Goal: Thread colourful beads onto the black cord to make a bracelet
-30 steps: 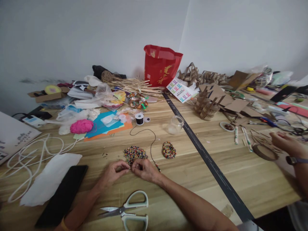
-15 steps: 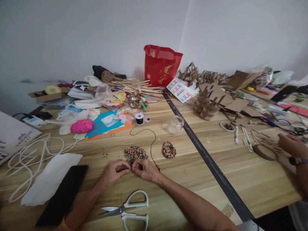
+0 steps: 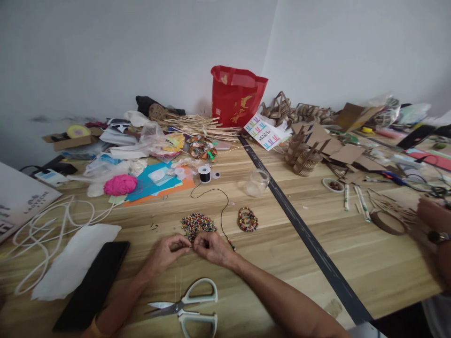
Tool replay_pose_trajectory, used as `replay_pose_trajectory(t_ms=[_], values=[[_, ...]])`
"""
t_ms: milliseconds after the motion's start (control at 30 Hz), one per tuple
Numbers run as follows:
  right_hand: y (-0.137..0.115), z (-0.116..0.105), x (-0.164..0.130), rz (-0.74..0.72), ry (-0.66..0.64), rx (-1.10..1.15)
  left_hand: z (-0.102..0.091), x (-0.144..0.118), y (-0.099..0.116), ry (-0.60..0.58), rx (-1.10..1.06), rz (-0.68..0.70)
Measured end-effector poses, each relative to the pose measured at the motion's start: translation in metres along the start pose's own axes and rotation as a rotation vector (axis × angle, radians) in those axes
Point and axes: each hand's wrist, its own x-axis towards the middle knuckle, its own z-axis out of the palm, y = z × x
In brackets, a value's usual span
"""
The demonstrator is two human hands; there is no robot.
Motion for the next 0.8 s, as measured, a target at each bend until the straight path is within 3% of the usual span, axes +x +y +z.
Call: replay_pose_trajectory(t_ms=[800], values=[[0.0003,0.0004,0.0002,-0.010,0.002,0.024,0.0000,0.0000,0.0024,0.002,-0.022,-0.009]])
